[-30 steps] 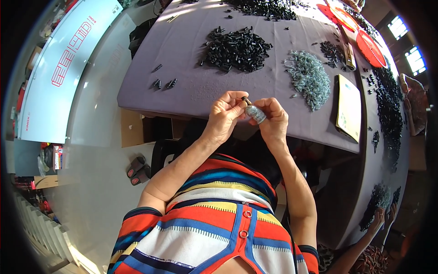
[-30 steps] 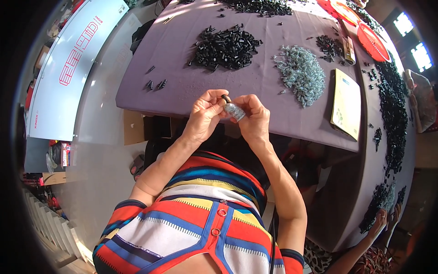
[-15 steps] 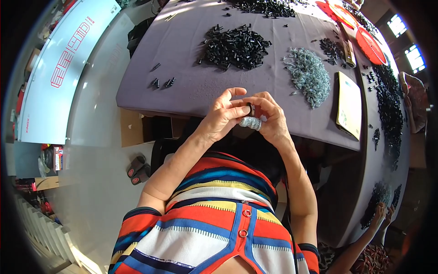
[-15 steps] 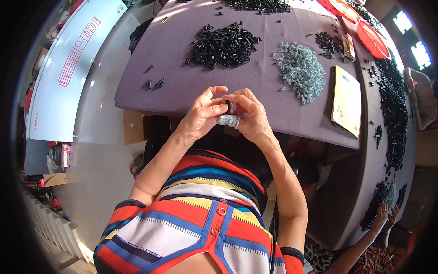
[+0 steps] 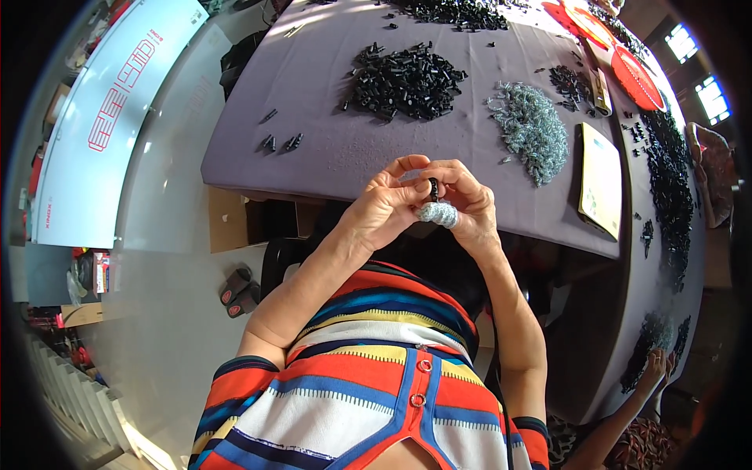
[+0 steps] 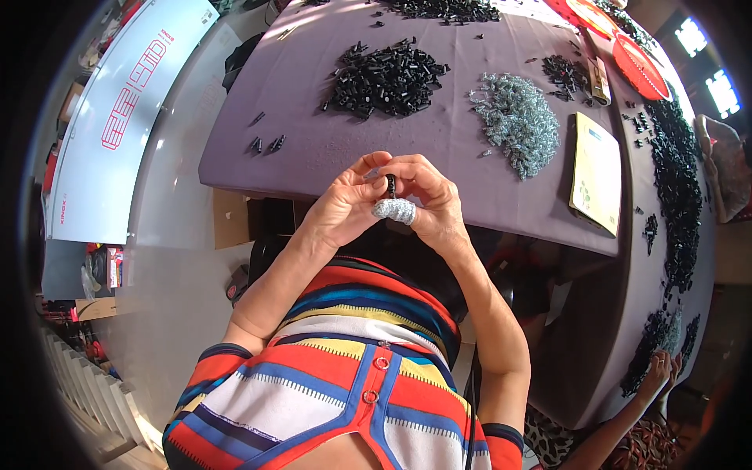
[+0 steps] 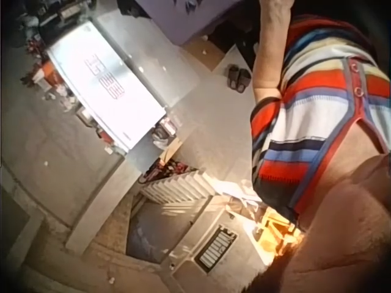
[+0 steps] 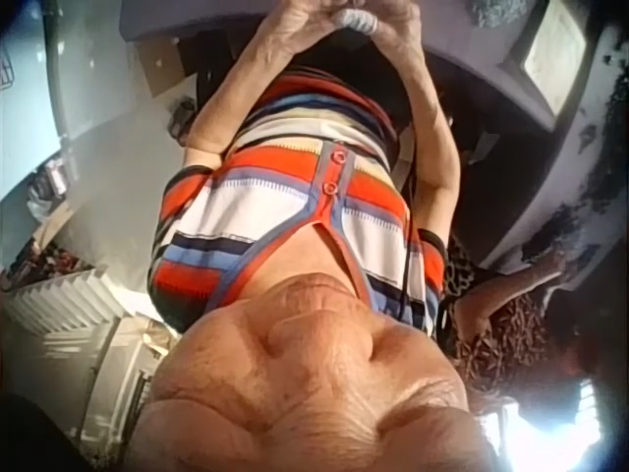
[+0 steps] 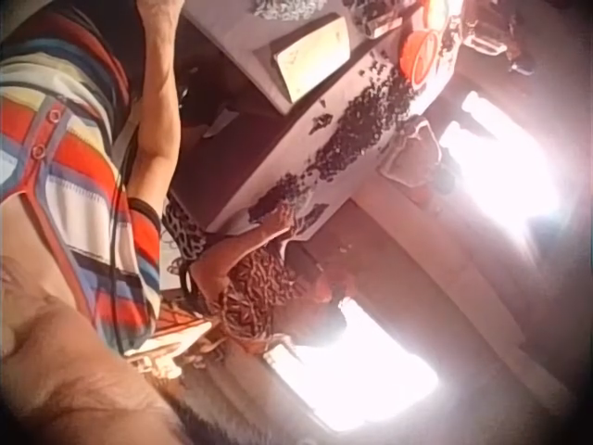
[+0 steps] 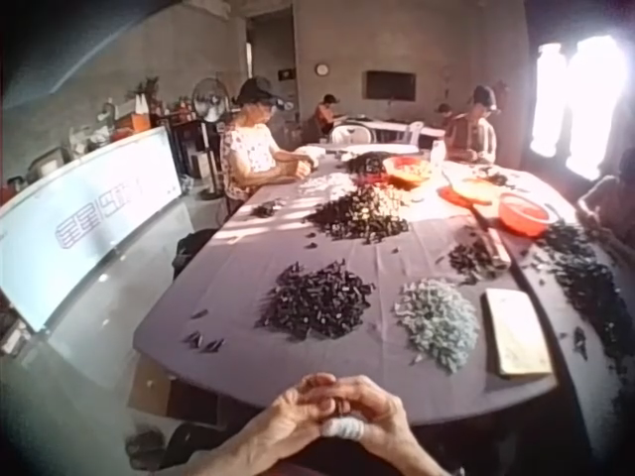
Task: Manual assembly of small black plastic parts into a textured cylindrical component.
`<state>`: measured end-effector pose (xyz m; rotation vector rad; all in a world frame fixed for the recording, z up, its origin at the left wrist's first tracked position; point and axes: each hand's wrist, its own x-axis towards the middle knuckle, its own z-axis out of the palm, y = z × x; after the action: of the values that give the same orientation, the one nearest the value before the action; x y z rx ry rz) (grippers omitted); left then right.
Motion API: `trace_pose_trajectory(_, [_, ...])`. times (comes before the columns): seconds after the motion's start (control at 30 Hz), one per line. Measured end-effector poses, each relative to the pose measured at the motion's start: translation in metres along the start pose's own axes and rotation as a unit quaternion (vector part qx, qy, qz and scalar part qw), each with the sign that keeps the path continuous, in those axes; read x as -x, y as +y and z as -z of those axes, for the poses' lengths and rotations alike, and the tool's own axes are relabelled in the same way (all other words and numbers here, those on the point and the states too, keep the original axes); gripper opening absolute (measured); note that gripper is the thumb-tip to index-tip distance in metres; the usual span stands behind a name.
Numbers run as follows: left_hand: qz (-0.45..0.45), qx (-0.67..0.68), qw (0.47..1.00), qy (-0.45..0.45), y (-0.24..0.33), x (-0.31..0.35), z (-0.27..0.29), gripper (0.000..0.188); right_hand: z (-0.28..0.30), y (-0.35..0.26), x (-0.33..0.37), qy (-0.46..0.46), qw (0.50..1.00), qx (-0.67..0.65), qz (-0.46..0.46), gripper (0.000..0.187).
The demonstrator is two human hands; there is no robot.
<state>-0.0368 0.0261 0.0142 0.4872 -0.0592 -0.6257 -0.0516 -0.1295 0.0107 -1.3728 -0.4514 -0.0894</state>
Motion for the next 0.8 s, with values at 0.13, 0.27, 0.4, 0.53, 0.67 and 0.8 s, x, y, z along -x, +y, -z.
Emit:
trace_pose_trajectory(0.13, [-0.014,0.004,1.0,-0.019,-0.001,0.0,0.001,0.032,-0.002,-0.001,0.001,0.004,0.998,-0.043,-0.034,0.043])
trace_pose_trajectory(0.27, [-0.033,0.001,0.999,-0.004,0.0,0.006,-0.004,0.031,-0.011,-0.001,-0.001,0.002,0.992,-0.125,-0.003,0.042])
trace_pose_trajectory(0.4, [-0.044,0.013,0.999,-0.025,-0.004,0.004,0.0,0.031,-0.011,-0.001,0.0,0.002,0.99,-0.144,-0.009,0.04])
trace_pose_trajectory(0.53, [-0.055,-0.002,0.998,-0.043,-0.005,0.005,-0.002,0.032,-0.012,-0.002,0.002,-0.003,0.987,-0.162,0.0,0.038])
trace_pose_trajectory(0.67, [-0.062,-0.013,0.997,-0.044,-0.006,0.006,-0.003,0.032,-0.014,-0.004,0.003,0.001,0.983,-0.181,-0.006,0.036])
trace_pose_trajectory(0.8, [-0.065,-0.015,0.998,-0.019,-0.007,0.003,-0.005,0.033,-0.012,-0.004,0.002,0.003,0.985,-0.173,-0.017,0.035])
